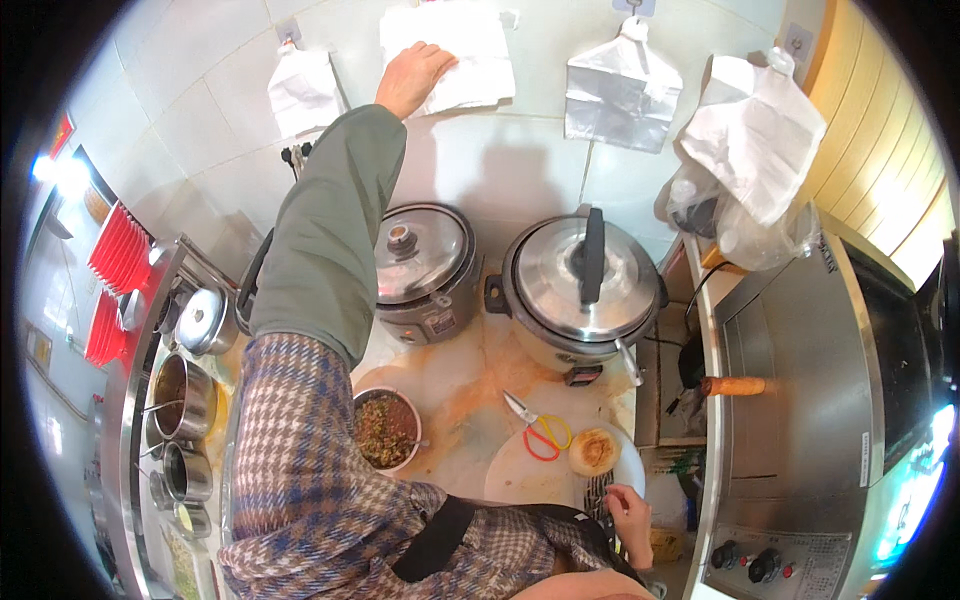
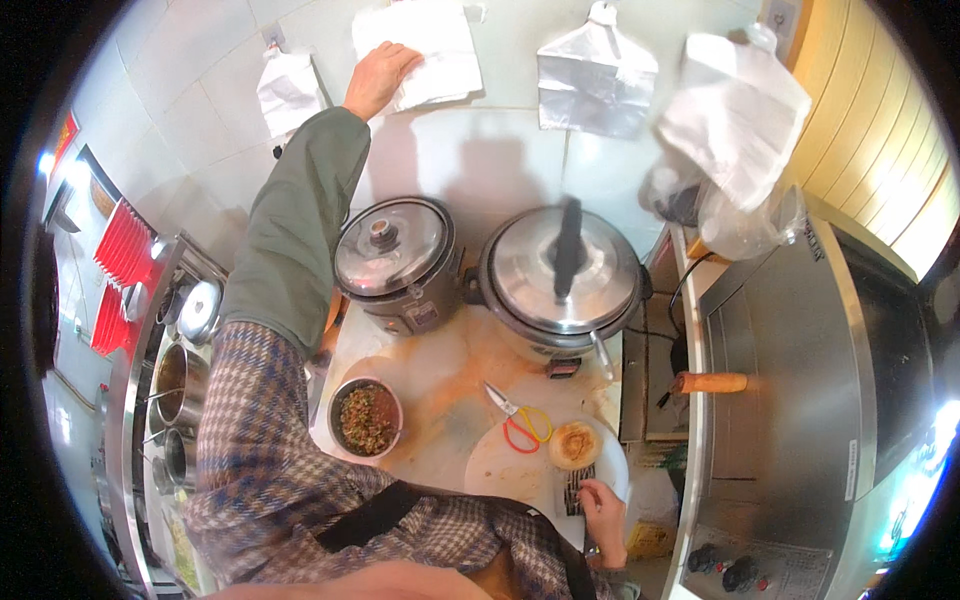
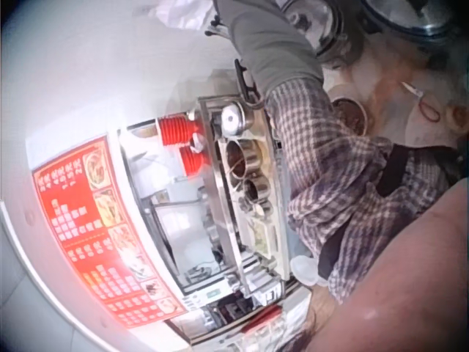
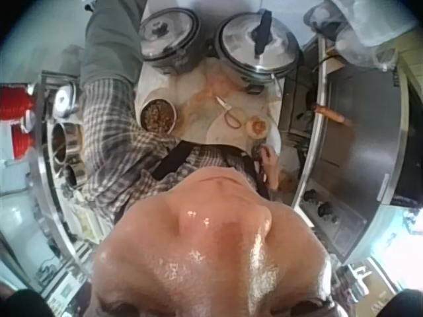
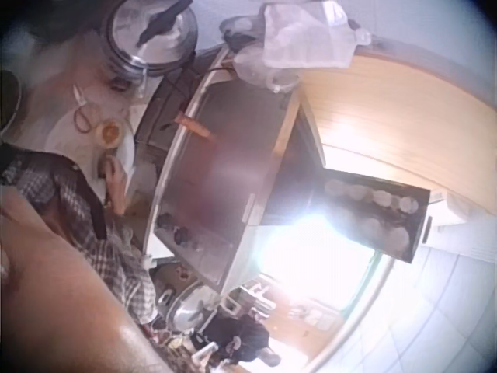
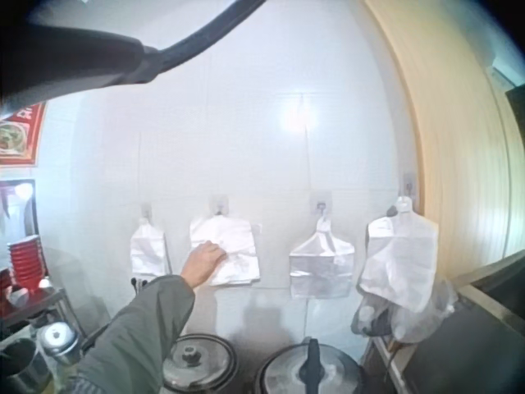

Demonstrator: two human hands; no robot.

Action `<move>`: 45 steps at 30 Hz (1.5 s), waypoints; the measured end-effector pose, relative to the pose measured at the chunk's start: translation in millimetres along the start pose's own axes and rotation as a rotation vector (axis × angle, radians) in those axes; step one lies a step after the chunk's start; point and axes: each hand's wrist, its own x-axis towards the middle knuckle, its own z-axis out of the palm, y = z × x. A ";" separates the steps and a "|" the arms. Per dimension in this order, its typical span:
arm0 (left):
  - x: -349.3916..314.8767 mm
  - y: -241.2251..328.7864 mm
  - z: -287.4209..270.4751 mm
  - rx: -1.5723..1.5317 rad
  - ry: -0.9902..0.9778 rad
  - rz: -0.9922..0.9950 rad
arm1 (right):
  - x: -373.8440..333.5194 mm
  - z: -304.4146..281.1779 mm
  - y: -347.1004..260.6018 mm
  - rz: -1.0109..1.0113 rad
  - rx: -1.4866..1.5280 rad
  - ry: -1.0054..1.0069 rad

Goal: The person assembles a food item by placing a flatbread into a plastic bag and adding various toppings from metal bowls using chopsticks. The person then ties the bag and hands it to a customer.

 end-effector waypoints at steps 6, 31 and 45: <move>-43.5 63.2 -18.4 -0.109 -0.090 0.364 | -3.4 42.2 -36.6 -0.003 -0.066 -0.038; -182.2 332.9 -116.7 -2.032 -0.394 -0.758 | 6.0 98.6 -66.3 -0.277 0.525 -0.013; -348.3 341.3 -192.1 -1.855 -0.484 -1.401 | 22.2 144.4 -74.2 -0.148 0.686 0.121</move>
